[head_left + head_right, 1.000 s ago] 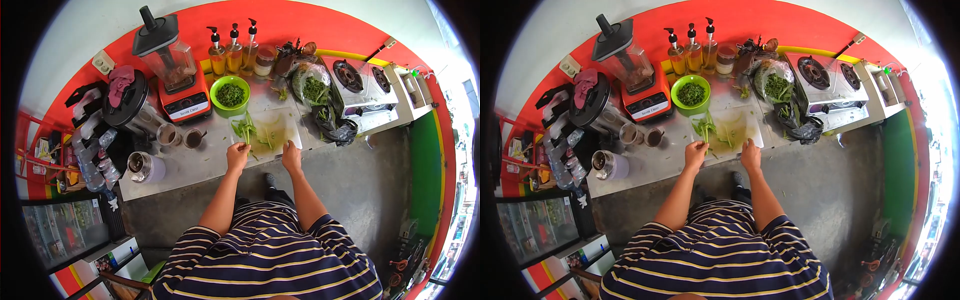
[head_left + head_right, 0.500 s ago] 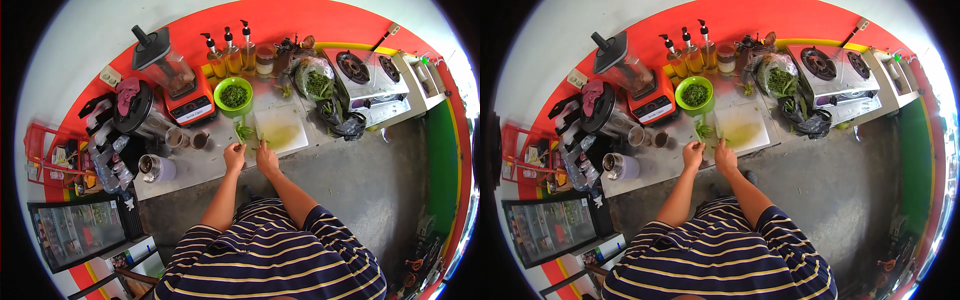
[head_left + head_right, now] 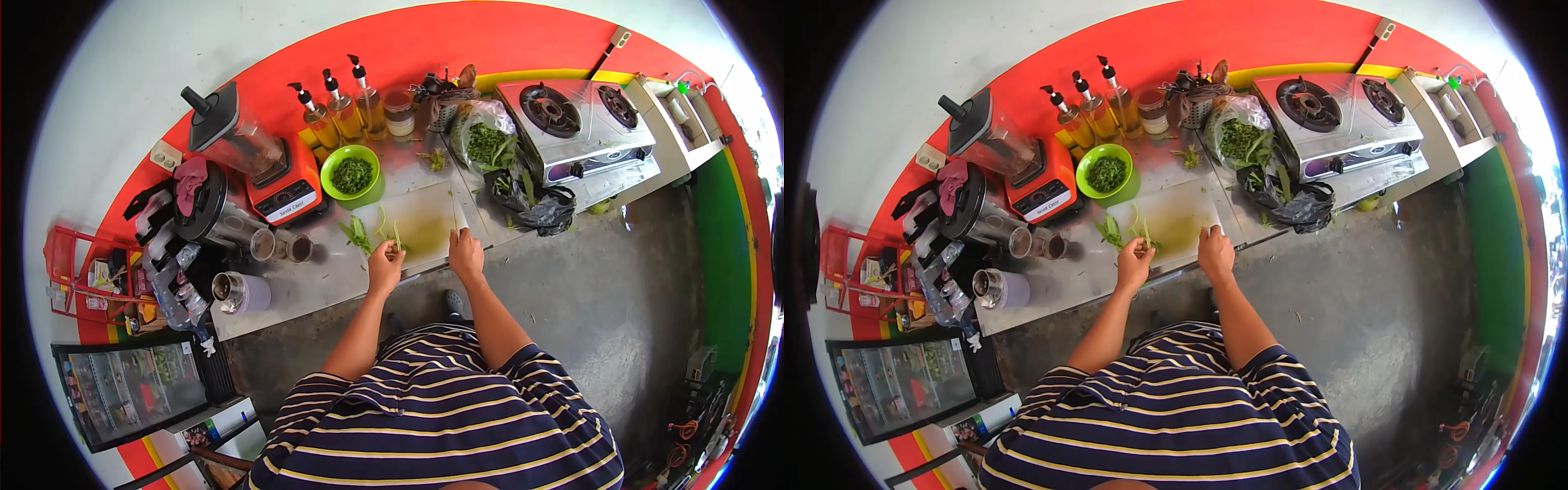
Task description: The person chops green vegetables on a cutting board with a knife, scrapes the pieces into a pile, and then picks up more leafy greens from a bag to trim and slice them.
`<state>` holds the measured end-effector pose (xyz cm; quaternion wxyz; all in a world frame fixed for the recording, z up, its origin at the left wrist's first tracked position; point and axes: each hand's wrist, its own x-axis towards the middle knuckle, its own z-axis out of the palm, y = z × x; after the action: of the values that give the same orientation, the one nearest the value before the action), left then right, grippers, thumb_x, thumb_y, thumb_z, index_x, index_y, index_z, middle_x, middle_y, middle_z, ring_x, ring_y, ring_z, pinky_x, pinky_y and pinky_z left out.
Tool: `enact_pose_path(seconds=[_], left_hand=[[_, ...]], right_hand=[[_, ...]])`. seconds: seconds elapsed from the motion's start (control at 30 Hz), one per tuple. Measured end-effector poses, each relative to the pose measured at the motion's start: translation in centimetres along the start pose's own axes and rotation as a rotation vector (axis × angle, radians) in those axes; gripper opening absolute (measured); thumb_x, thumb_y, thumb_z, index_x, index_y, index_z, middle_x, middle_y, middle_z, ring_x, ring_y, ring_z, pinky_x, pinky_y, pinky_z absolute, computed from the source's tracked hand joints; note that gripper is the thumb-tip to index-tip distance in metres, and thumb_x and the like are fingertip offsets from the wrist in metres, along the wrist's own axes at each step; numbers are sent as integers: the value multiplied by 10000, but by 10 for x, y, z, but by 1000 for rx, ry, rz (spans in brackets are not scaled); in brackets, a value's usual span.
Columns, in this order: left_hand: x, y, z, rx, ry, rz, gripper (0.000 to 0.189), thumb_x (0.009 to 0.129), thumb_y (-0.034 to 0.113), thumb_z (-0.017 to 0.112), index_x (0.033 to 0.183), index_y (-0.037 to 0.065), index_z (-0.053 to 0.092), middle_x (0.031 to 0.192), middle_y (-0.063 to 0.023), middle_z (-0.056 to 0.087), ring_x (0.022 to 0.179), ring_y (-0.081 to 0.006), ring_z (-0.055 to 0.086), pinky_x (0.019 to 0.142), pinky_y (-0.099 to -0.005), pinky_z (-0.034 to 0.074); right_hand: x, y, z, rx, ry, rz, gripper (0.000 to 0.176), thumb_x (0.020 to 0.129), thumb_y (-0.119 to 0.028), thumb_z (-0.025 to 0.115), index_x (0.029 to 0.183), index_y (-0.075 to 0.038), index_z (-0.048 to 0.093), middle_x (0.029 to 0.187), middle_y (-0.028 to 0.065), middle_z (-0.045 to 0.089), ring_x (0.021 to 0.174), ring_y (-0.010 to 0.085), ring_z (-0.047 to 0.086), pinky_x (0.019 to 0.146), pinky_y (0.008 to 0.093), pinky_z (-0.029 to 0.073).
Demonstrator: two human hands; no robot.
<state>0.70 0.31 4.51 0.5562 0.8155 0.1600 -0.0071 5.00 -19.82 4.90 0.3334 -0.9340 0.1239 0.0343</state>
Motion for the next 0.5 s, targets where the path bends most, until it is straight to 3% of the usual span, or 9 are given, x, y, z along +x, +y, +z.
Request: enact_pose_path(seconds=[0.17,0.27,0.37,0.43,0.5], left_hand=[[6,-10,15,18,75,-4,286,882,105,732,1137,0,657,911,-80,697,783,-165,653,703,-318,527],[8,-13,18,-5,122,-43,232,890,104,722,1100,19,674,901,-73,697,802,-161,653,710,-319,522],[5,-11,16,22,174,-52,325,890,125,726,1162,-30,642,900,-90,697,776,-173,659,700,-323,529],[1,-8,15,-7,263,-52,207,905,114,706,1081,11,674,884,-76,699,796,-165,650,696,-320,518],[-3,-9,13,20,298,-59,208,907,111,701,1086,9,675,891,-83,701,797,-168,652,696,-324,520]], right_hand=[[7,5,-17,-68,-75,-45,388,1010,-372,500,1074,-4,604,907,300,691,881,497,666,795,567,527],[5,4,-13,-107,-181,-139,382,1014,-371,496,1053,-4,596,893,300,689,872,491,669,784,569,531],[2,2,4,-81,-266,-314,351,1012,-349,510,1051,-10,592,844,308,678,809,506,659,735,578,527],[0,-5,13,-82,-332,-365,345,1009,-344,515,1048,-11,594,836,308,676,802,506,659,731,577,527],[-2,-11,19,-75,-404,-445,326,998,-336,534,1052,-21,600,815,307,673,792,507,656,728,580,528]])
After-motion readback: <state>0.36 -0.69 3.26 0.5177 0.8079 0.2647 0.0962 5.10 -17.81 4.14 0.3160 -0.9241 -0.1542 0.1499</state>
